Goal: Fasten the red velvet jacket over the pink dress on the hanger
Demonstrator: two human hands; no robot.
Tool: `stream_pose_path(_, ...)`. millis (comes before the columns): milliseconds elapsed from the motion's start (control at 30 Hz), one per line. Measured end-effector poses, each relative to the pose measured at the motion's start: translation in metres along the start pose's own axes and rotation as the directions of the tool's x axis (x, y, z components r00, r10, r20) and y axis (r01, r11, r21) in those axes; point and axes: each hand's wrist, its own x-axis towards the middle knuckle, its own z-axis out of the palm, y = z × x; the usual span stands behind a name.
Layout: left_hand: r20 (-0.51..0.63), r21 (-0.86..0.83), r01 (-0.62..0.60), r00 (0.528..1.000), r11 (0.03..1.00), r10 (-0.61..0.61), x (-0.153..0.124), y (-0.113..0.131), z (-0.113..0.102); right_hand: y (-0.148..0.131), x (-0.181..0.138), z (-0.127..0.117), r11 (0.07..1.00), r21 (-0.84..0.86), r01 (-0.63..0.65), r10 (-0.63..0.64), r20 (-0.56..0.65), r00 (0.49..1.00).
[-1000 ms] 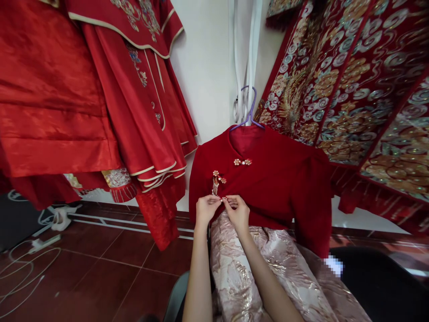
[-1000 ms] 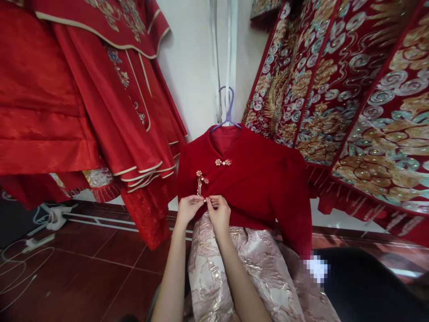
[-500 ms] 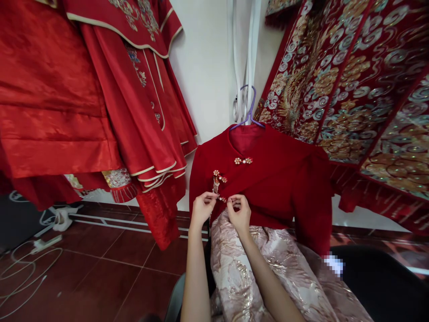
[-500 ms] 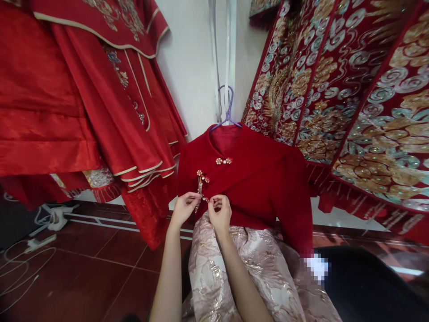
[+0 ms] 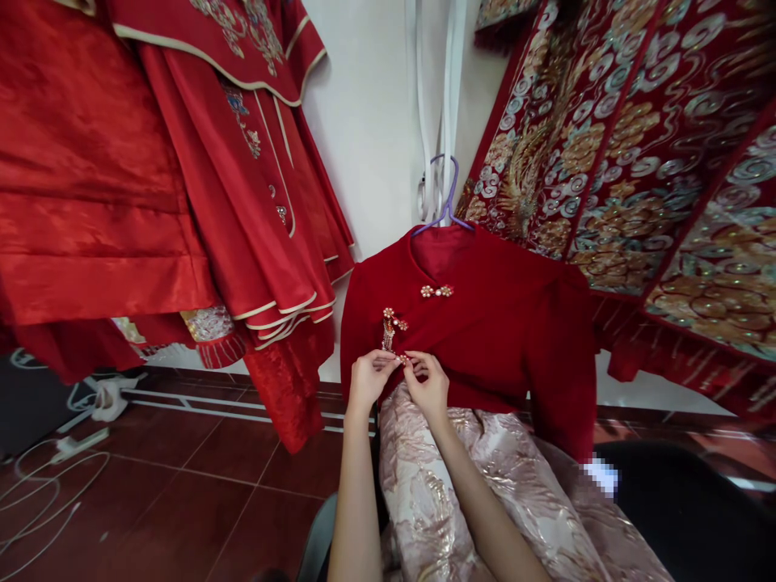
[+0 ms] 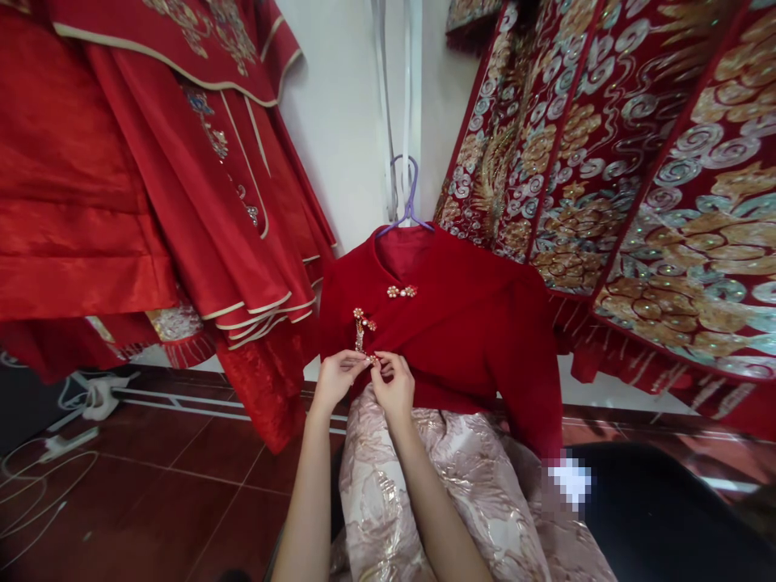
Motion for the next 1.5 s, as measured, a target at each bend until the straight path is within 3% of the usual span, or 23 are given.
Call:
stream_pose_path(200,-0.033,-0.063,0.006,0.999,0.998,-0.008,0.0,-0.005,0.003,0.0,0.0,-0.001,0.998,0.031,-0.046,0.045,0.028,0.999)
stream_pose_path(500,-0.01,-0.02,-0.018,1.0,1.0,0.018,-0.001,-0.002,0.005,-0.001,0.0,-0.001,0.999,0.016,-0.03,0.029,0.031,0.999)
stream_pose_path(667,0.024,-0.194,0.059,0.998,0.979,-0.055,0.0,0.003,0.004,-0.002,-0.001,-0.001,1.0,0.011,-0.013,0.013,0.029,0.999)
stream_pose_path(767,0.116,-0.321,0.129,0.989,0.938,-0.096,-0.001,0.009,0.006,-0.003,-0.001,-0.002,1.0,-0.024,0.02,-0.019,0.05,0.999)
stream_pose_path(900,0.15,-0.34,0.127,0.985,0.932,-0.079,-0.002,0.014,0.013,-0.003,-0.001,-0.001,0.996,-0.08,0.05,-0.046,0.046,0.998)
stream_pose_path(1067,-0.039,-0.497,0.104,0.989,0.862,-0.142,0.0,0.023,0.027,-0.005,-0.005,0.0,0.995,-0.053,0.08,-0.084,-0.072,0.994)
stream_pose_path(1200,0.018,-0.703,0.175,0.973,0.689,-0.228,0.006,0.036,0.035,-0.01,-0.011,-0.004,0.987,0.009,0.16,-0.153,-0.258,0.954)
stream_pose_path(1300,0.032,-0.791,0.163,0.974,0.59,-0.226,0.014,0.047,0.039,-0.011,-0.014,-0.008,0.978,0.043,0.203,-0.177,-0.336,0.925)
stream_pose_path(1500,0.007,-0.761,0.115,0.985,0.639,-0.17,0.025,0.054,0.04,-0.008,-0.014,-0.009,0.979,0.086,0.182,-0.142,-0.343,0.929)
